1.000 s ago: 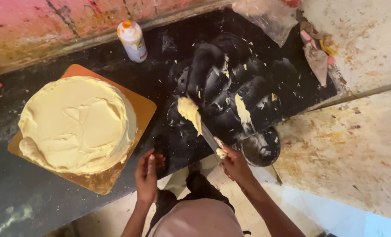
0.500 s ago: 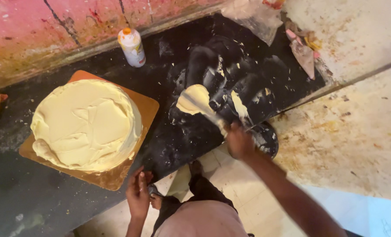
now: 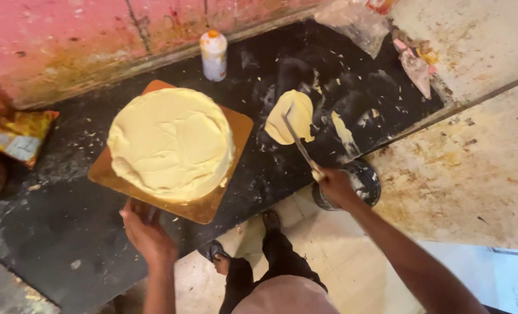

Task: The person uses a long metal spatula to spread and smooth cream icing over the top of a round cake sitting on a gold cardboard base, gathering more icing from a pile on the black counter.

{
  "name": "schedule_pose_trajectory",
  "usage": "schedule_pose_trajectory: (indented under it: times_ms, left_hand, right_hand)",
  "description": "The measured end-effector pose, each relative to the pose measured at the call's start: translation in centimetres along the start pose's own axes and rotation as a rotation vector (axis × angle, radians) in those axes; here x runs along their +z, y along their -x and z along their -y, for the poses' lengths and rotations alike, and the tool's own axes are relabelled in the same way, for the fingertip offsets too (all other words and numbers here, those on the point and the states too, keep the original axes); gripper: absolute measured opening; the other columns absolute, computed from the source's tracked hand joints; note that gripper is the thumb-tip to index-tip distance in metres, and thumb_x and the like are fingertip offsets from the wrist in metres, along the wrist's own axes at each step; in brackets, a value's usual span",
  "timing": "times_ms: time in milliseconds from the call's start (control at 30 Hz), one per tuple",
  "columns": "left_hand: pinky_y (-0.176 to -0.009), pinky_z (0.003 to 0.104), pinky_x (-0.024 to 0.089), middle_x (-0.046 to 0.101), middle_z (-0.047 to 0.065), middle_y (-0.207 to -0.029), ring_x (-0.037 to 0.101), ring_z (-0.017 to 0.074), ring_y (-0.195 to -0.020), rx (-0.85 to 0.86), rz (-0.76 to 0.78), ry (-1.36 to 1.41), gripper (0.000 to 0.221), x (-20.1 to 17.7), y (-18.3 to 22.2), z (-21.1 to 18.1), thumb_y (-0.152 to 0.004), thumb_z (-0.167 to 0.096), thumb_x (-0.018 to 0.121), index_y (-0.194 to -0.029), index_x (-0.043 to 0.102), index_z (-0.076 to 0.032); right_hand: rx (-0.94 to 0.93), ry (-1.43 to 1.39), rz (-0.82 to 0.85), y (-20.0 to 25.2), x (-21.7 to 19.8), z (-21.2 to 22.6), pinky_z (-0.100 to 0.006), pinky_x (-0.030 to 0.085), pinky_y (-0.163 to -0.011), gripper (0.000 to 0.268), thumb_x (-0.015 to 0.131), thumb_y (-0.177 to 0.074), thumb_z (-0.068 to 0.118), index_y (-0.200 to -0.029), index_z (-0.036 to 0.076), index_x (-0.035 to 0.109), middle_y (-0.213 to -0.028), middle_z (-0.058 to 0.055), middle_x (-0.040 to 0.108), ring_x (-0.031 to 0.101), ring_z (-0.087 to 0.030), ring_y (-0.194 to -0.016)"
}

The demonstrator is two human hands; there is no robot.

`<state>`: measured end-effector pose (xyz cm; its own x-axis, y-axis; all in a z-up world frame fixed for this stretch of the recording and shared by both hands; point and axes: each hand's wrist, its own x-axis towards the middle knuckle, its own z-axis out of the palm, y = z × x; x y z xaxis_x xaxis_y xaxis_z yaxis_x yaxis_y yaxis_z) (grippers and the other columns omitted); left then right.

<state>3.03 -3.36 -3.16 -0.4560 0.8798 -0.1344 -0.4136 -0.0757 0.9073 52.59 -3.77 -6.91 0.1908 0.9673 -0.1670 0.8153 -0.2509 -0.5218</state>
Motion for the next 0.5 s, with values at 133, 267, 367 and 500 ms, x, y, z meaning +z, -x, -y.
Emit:
schedule_pose_trajectory:
  times_ms: [133, 267, 367, 500]
  left_hand:
    - [-0.121, 0.044, 0.036, 0.049, 0.012, -0.157, 0.050, 0.0270, -0.143, -0.132, 0.099, 0.130, 0.066, -0.1, -6.7, -2.8, -0.111, -0.049, 0.034, -0.156, 0.037, -0.002]
    - [-0.119, 0.049, 0.043, 0.049, 0.015, -0.154, 0.051, 0.0321, -0.141, -0.134, 0.072, 0.201, 0.055, 1.7, -9.4, -2.3, -0.111, -0.039, 0.035, -0.153, 0.036, -0.003]
    - [-0.117, 0.052, 0.049, 0.050, 0.017, -0.153, 0.054, 0.0363, -0.140, -0.099, -0.001, 0.355, 0.053, 2.3, -8.7, -1.2, -0.110, -0.036, 0.032, -0.150, 0.039, -0.001]
    - [-0.118, 0.052, 0.052, 0.051, 0.019, -0.152, 0.054, 0.0364, -0.137, -0.053, -0.273, 0.399, 0.055, 2.1, -6.6, 0.7, -0.110, -0.039, 0.029, -0.150, 0.042, -0.003]
  right_hand:
    - [-0.334, -0.141, -0.273, 4.0, 0.2, -0.7, -0.038, 0.053, -0.057, 0.054, 0.055, -0.091, 0.006, -0.145, 0.008, 0.058, -0.084, -0.014, 0.070, 0.067, -0.020, -0.066]
    - [0.175, -0.499, -0.189, 0.6, -2.3, -2.1, -0.036, 0.045, -0.041, 0.062, 0.052, -0.093, 0.008, -0.154, 0.016, 0.044, -0.063, -0.009, 0.064, 0.052, -0.015, -0.044]
    - [0.235, -0.418, -0.252, -4.5, -2.5, -3.2, -0.036, 0.044, -0.043, 0.055, 0.050, -0.099, 0.007, -0.154, 0.014, 0.050, -0.066, -0.010, 0.062, 0.053, -0.016, -0.046]
    - [0.284, -0.338, -0.187, -8.9, 0.1, -5.3, -0.038, 0.049, -0.060, 0.039, 0.048, -0.108, 0.012, -0.145, 0.004, 0.058, -0.091, -0.019, 0.063, 0.056, -0.020, -0.069]
